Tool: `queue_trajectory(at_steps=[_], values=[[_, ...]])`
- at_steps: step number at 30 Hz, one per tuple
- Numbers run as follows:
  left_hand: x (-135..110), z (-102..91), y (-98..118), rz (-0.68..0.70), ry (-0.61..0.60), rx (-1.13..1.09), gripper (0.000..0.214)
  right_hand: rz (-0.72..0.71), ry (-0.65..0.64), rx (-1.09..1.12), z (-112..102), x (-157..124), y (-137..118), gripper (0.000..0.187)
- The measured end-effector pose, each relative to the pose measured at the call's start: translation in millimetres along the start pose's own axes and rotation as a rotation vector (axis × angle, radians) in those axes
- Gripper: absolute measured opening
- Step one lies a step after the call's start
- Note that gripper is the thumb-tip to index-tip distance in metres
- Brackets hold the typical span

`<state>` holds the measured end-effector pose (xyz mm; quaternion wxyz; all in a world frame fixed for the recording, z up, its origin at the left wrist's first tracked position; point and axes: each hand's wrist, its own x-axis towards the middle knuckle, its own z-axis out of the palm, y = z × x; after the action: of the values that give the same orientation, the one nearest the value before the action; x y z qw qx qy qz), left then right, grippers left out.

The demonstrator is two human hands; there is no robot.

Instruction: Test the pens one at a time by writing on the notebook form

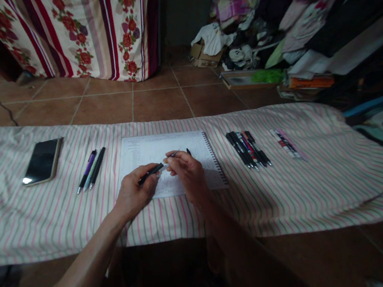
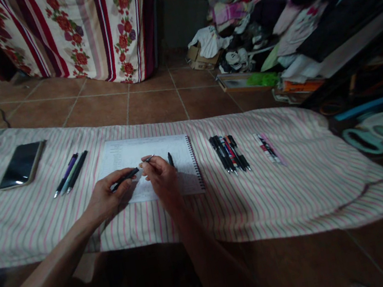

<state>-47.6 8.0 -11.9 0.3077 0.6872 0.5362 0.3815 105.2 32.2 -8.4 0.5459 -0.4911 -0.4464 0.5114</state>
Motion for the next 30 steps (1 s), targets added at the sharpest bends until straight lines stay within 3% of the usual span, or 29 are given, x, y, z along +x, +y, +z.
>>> queue_trajectory(at_steps=[24, 30], values=[[1, -0.7, 7, -0.060, 0.011, -0.009, 0.026, 0.010, -0.028, 0.007, 1, 0, 1, 0.020], [1, -1.0, 10, -0.066, 0.024, -0.002, 0.024, -0.022, 0.023, -0.009, -3, 1, -1, 0.021]])
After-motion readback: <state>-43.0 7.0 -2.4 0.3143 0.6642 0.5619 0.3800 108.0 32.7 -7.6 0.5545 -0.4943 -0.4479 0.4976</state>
